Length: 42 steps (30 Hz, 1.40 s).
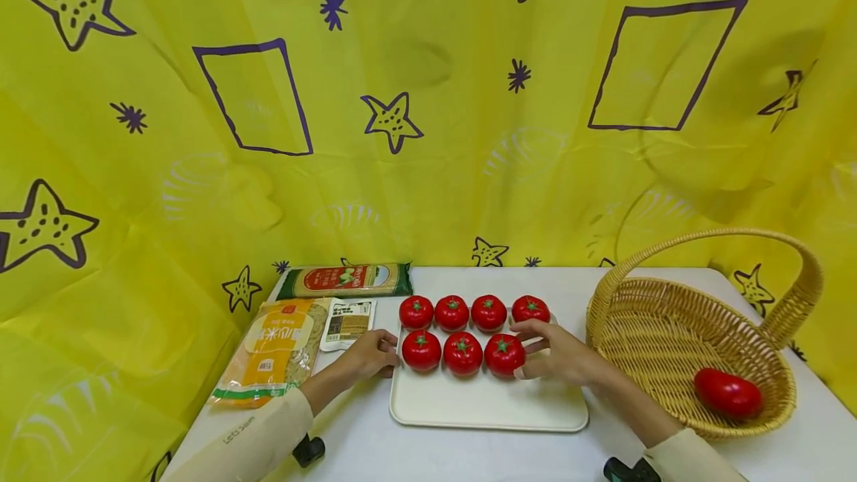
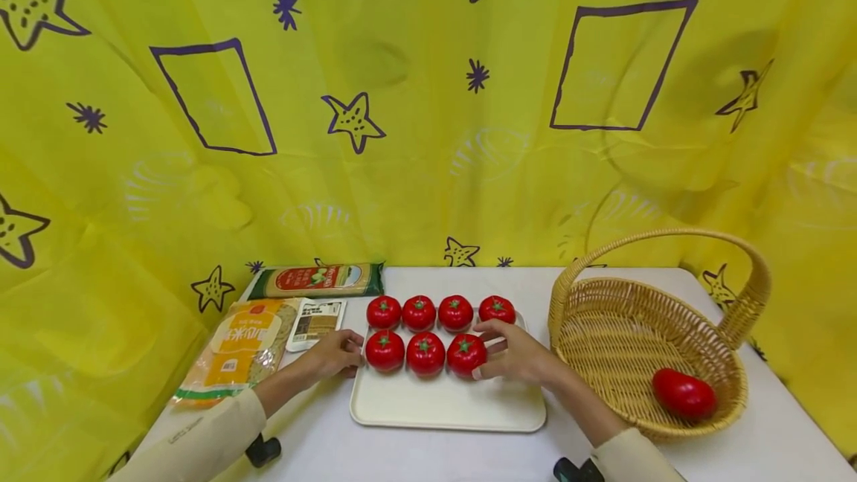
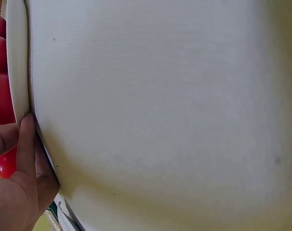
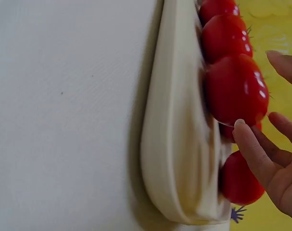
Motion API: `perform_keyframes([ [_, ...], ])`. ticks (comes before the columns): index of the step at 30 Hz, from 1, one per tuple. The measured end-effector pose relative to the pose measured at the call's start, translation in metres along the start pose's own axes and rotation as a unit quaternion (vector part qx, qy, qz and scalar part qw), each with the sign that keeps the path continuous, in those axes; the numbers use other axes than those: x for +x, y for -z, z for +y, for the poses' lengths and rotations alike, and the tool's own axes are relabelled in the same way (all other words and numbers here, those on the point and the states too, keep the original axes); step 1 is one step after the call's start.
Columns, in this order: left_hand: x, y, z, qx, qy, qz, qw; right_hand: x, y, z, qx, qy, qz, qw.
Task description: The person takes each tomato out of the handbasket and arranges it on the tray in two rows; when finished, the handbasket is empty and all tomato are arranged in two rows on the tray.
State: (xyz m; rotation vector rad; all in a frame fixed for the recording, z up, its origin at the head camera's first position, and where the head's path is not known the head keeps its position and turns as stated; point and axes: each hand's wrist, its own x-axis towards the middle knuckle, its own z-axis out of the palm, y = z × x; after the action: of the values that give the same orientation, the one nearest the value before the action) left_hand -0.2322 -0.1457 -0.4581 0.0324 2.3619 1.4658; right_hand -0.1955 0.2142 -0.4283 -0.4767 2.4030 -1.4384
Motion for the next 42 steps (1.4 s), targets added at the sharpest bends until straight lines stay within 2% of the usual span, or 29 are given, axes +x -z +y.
perform_keyframes([
  [4, 0.001, 0.001, 0.000, 0.000, 0.000, 0.003, 1.0000, -0.006, 0.007, -0.005, -0.011, 0.025, -0.001, 1.000],
  [11, 0.001, -0.001, -0.001, -0.003, 0.003, 0.003, 1.0000, -0.014, 0.019, -0.006, -0.015, 0.022, 0.011, 1.000],
  [14, 0.000, -0.002, -0.001, -0.003, 0.006, 0.002, 1.0000, -0.021, 0.025, -0.007, -0.011, 0.036, 0.009, 0.999],
  [25, 0.000, -0.002, -0.001, 0.005, 0.000, -0.001, 1.0000, -0.067, 0.057, -0.023, -0.016, 0.057, -0.026, 0.998],
  [34, 0.001, 0.000, -0.002, 0.000, 0.001, -0.001, 1.0000, -0.101, 0.089, -0.009, -0.011, 0.073, -0.033, 0.997],
  [39, 0.001, -0.001, -0.002, -0.001, 0.003, -0.001, 1.0000, -0.111, 0.117, 0.006, -0.061, 0.079, -0.015, 0.995],
  [42, 0.000, -0.001, -0.001, 0.004, 0.003, 0.000, 1.0000, -0.117, 0.136, 0.017, -0.098, 0.062, -0.002, 0.993],
])
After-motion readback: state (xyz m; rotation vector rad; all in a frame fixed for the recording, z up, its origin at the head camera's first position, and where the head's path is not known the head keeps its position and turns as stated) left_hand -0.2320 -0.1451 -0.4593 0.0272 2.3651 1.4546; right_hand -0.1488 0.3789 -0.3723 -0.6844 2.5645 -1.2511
